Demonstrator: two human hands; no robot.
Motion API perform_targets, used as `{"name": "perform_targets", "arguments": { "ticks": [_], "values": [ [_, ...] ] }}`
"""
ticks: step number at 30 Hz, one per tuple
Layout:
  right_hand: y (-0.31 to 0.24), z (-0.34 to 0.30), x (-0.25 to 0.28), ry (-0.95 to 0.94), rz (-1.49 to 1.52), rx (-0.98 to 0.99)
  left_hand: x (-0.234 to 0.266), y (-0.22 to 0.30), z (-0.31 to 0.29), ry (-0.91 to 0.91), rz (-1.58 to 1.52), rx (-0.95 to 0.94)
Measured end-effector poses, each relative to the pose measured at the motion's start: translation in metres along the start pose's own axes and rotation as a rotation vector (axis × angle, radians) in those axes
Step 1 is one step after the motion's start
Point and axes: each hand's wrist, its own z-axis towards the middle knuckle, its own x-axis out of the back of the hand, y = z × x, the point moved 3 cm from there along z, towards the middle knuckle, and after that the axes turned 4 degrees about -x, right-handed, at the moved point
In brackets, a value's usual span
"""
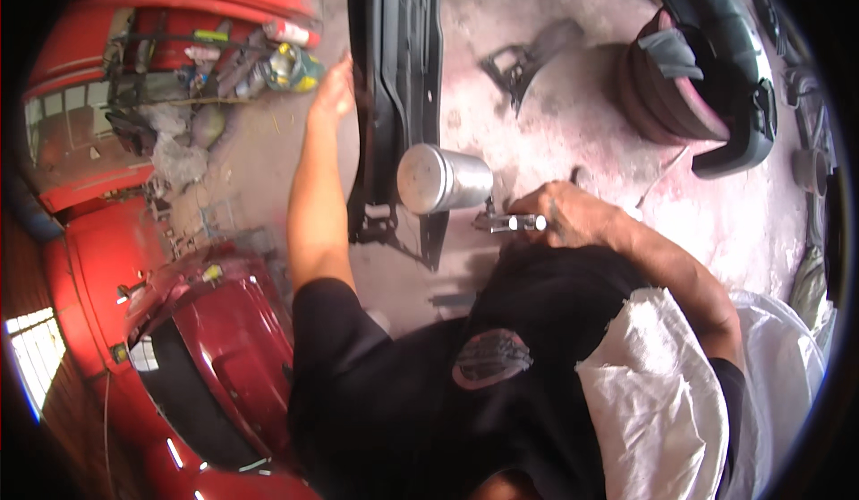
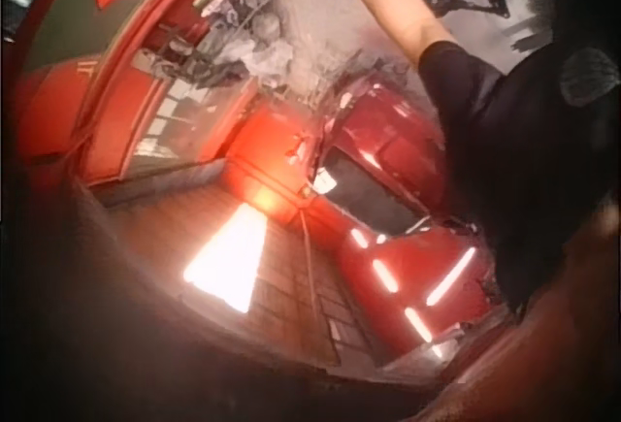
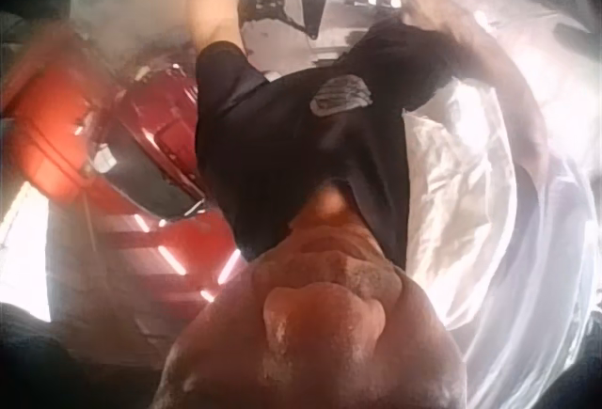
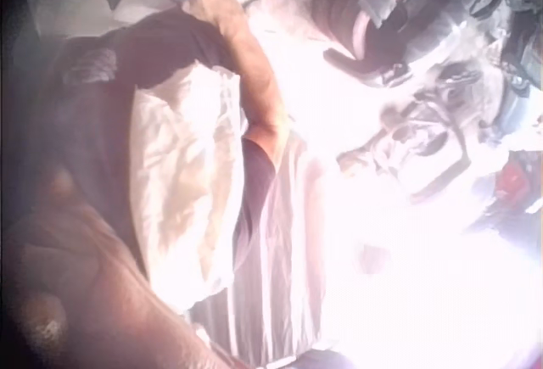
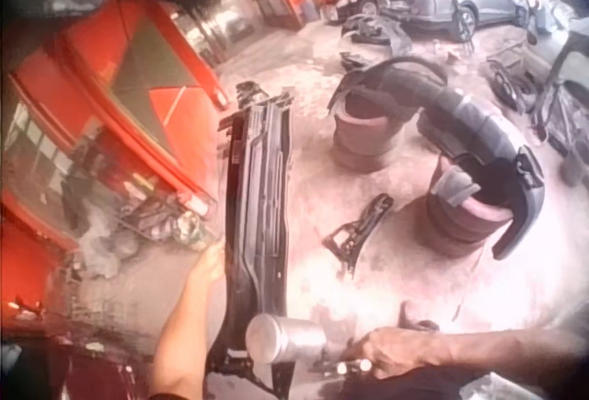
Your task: The person uses a spray gun to apply a coat of paint to various disassembled car parts, including a large bumper and smaller trim pieces. The person holds each part with one hand while maneuvering the spray gun with the other to cover the surfaces. The parts are handled one at a time in a workshop environment.
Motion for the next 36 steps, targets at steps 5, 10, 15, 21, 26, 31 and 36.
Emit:
{"name": "perform_targets", "arguments": {
  "ticks": [5, 10, 15, 21, 26, 31, 36],
  "values": [
    [-0.007, 0.002, 0.059, 0.280, -0.079, -0.087, -0.012, -0.018, -0.014, -0.268, -0.085, 0.146],
    [-0.007, -0.010, 0.140, 0.653, -0.145, -0.091, -0.015, -0.036, -0.036, -0.288, -0.064, 0.163],
    [-0.006, -0.022, 0.203, 0.914, -0.212, -0.268, 0.005, -0.054, -0.055, -0.271, -0.043, 0.218],
    [0.023, -0.032, 0.213, 1.201, -0.360, -0.126, 0.017, -0.063, -0.063, -0.276, -0.015, 0.280],
    [-0.010, -0.039, 0.154, 0.777, -0.161, -0.167, 0.018, -0.062, -0.065, -0.261, -0.033, 0.288],
    [-0.013, -0.037, 0.100, 0.356, -0.045, -0.186, 0.004, -0.057, -0.061, -0.305, -0.025, 0.294],
    [-0.009, -0.026, 0.126, 0.632, -0.087, -0.071, 0.003, -0.063, -0.066, -0.250, -0.022, 0.265]
  ]
}}
